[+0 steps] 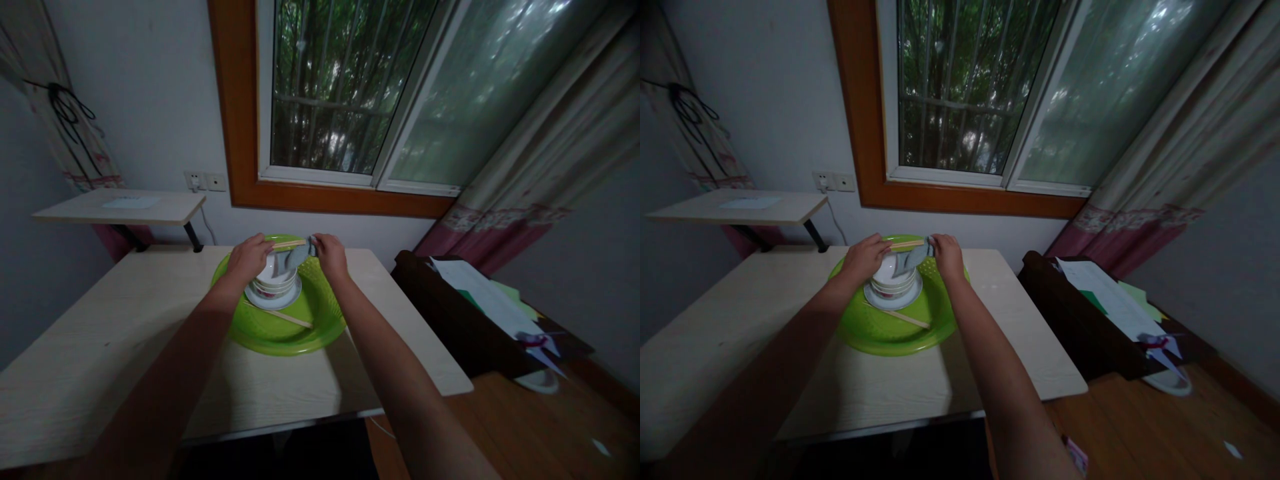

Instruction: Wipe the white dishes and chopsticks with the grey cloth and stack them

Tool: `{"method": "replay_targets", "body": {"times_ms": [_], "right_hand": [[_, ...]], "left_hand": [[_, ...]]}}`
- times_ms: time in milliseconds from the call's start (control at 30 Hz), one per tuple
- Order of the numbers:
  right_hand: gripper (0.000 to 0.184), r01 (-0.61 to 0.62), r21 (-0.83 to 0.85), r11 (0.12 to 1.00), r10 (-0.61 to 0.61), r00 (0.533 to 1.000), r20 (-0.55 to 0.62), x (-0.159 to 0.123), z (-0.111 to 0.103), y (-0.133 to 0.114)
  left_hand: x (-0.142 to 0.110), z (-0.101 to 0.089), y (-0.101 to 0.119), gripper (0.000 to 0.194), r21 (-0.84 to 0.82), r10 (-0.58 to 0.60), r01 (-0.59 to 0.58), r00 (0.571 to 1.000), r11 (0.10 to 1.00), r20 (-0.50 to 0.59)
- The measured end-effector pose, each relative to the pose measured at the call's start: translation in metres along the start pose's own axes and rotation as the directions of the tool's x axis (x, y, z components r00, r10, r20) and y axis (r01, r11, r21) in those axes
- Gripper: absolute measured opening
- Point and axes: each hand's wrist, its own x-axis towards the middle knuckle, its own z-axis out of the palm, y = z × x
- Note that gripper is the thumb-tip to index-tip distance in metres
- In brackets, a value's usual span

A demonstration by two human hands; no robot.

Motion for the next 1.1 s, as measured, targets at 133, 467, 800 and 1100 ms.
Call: {"method": "replay_targets", "body": {"times_ms": [133,467,800,1100], "right_hand": [[0.033,0.013,0.032,0.999,-0.009,0.994,-0.111,0.001,-0.008,-0.004],[0.027,0.236,0.105,0.966,-0.248,0.961,0.119,-0.002,-0.004,-0.018],[0.028,0.186,0.155,0.97,-0.215,0.957,0.196,-0.002,0.002,-0.009],[0.027,0.196,0.143,0.97,-0.217,0.964,0.152,-0.004,0.001,-0.009]], "left_hand": [[-0.001,-0.001,-0.003,0.034,-0.04,0.002,-0.001,1.0,0.999,0.015],[0.001,0.002,-0.003,0.036,-0.076,0.05,-0.047,0.998,0.996,0.032],[0.005,0.006,-0.006,0.036,-0.129,0.059,-0.051,0.996,0.99,0.06],[0.004,0.002,-0.001,0.029,-0.195,0.105,-0.096,0.994,0.976,0.034]]}}
